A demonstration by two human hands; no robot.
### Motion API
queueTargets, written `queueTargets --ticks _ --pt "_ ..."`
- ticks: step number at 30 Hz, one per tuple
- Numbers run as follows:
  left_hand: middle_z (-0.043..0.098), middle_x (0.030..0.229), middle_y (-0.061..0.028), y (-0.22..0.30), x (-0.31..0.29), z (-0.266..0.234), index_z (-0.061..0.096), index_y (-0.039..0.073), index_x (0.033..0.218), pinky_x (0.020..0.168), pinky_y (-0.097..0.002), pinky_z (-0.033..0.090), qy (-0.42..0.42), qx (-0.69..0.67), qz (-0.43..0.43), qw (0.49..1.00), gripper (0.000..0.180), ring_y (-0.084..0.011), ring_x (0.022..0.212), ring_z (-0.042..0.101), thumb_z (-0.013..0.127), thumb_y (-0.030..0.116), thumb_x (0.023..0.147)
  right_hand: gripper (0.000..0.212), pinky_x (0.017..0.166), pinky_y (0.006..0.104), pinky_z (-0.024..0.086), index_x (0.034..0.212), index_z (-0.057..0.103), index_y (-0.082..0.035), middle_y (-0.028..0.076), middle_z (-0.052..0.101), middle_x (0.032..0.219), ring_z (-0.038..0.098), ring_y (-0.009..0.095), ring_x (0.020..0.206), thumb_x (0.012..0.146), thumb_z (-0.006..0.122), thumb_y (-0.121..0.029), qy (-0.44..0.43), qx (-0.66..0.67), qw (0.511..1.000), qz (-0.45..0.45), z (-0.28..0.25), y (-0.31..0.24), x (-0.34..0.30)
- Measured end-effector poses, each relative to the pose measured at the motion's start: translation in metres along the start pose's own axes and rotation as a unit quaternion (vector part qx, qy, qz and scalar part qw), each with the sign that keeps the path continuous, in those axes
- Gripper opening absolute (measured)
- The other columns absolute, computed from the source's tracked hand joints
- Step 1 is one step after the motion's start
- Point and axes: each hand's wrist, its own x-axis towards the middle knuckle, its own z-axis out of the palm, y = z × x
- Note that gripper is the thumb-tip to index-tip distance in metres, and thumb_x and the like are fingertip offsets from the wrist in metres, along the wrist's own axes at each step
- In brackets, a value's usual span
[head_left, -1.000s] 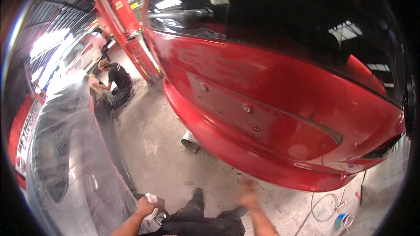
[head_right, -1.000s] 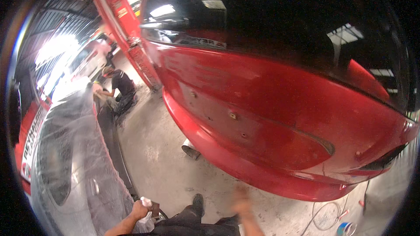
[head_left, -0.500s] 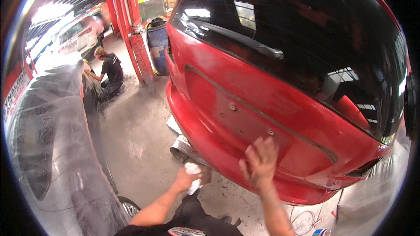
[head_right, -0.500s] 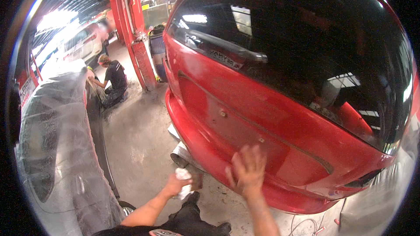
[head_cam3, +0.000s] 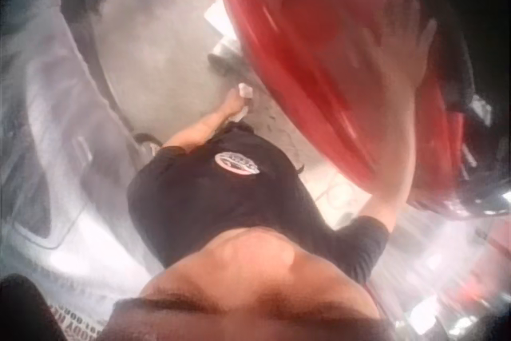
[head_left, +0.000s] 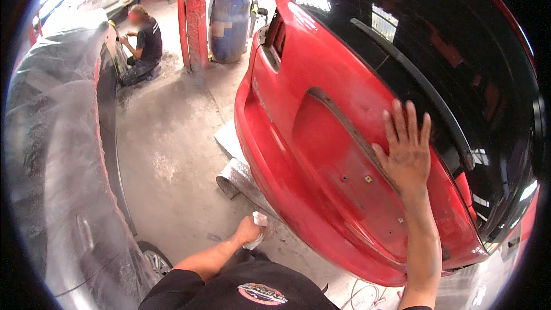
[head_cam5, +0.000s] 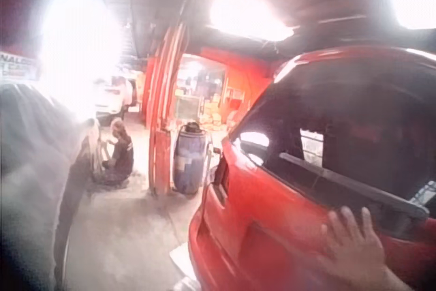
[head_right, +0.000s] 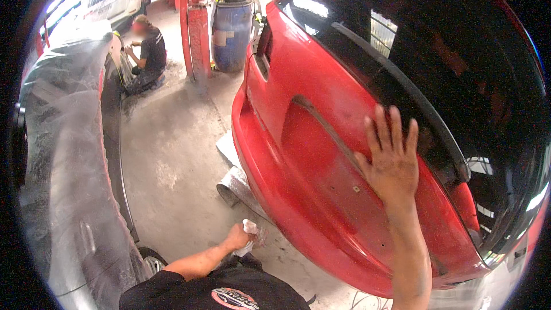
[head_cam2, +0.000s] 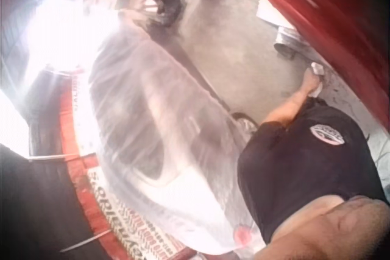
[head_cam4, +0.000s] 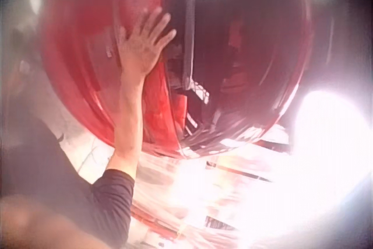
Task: The person sands the rear bumper and trunk of a red Chevrolet using a sanding block and a white cloth. They repeatedly rub the surface and wipe away residue, moving across different sections of the rear bodywork.
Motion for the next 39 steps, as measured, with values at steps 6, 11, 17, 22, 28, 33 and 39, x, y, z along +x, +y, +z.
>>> queueTargets --ticks 6,11,17,22,28,33,39 --pt "0.069 0.094 -0.0272 -0.03 0.014 -0.028 0.068 -0.007 0.094 0.08 -0.0422 0.054 0.081 -0.192 -0.162 0.965 0.044 -0.0389 0.093 0.068 0.08 0.029 0.074 0.076 0.118 0.0586 0.014 0.151 0.029 -0.008 0.021 0.022 0.158 0.017 0.043 0.147 0.096 0.041 -0.06 -0.012 -0.176 0.974 0.144 0.02 0.041 -0.182" --pt "0.072 0.094 -0.0219 -0.096 0.0 -0.073 0.068 -0.006 0.097 0.079 -0.041 0.055 0.158 -0.211 -0.242 0.934 0.043 -0.0333 0.09 0.071 0.083 0.022 0.069 0.08 0.118 0.0573 0.014 0.151 0.017 0.007 0.027 0.017 0.158 0.014 0.045 0.147 0.102 0.028 -0.055 0.148 -0.136 0.936 0.29 0.041 0.055 -0.248" --pt "0.073 0.093 -0.0187 -0.098 0.025 -0.077 0.07 -0.001 0.098 0.079 -0.0395 0.054 0.164 -0.253 -0.253 0.919 0.037 -0.0299 0.088 0.071 0.082 0.018 0.069 0.079 0.117 0.0583 0.007 0.154 0.012 0.001 0.026 0.008 0.16 0.006 0.041 0.149 0.101 0.03 -0.055 0.246 -0.09 0.801 0.538 0.074 0.011 -0.165" --pt "0.073 0.09 -0.0182 -0.002 0.043 -0.071 0.07 -0.002 0.096 0.079 -0.0401 0.054 0.122 -0.252 -0.196 0.94 0.033 -0.0313 0.088 0.071 0.079 0.017 0.07 0.078 0.118 0.0599 0.006 0.155 0.014 -0.002 0.023 0.002 0.161 0.002 0.045 0.148 0.1 0.039 -0.052 0.151 -0.042 0.94 0.302 0.057 -0.054 -0.143" --pt "0.072 0.094 -0.0168 0.053 0.01 -0.05 0.066 -0.005 0.098 0.075 -0.0394 0.054 0.133 -0.337 -0.132 0.923 0.026 -0.0286 0.084 0.07 0.074 0.008 0.077 0.073 0.118 0.0544 0.016 0.149 0.03 0.001 0.025 0.016 0.159 0.015 0.043 0.146 0.099 0.047 -0.049 -0.097 0.344 0.861 0.361 0.031 -0.154 -0.246" --pt "0.07 0.09 -0.0075 0.083 -0.035 -0.075 0.066 -0.002 0.099 0.069 -0.0337 0.054 0.128 -0.572 -0.159 0.795 0.018 -0.0167 0.078 0.066 0.071 -0.001 0.082 0.058 0.109 0.0384 0.036 0.141 0.04 0.007 0.024 0.052 0.137 0.051 0.031 0.127 0.099 0.057 -0.029 -0.332 0.737 0.494 0.32 0.039 -0.271 -0.255" --pt "0.066 0.077 -0.0017 0.089 -0.022 -0.106 0.066 0.003 0.09 0.062 -0.0306 0.051 0.218 -0.496 -0.089 0.835 0.014 -0.0123 0.067 0.062 0.076 0.004 0.08 0.063 0.096 0.0336 0.045 0.143 0.036 0.006 0.019 0.057 0.129 0.056 0.022 0.115 0.098 0.06 -0.031 -0.206 0.832 0.415 0.306 0.053 -0.325 -0.146"
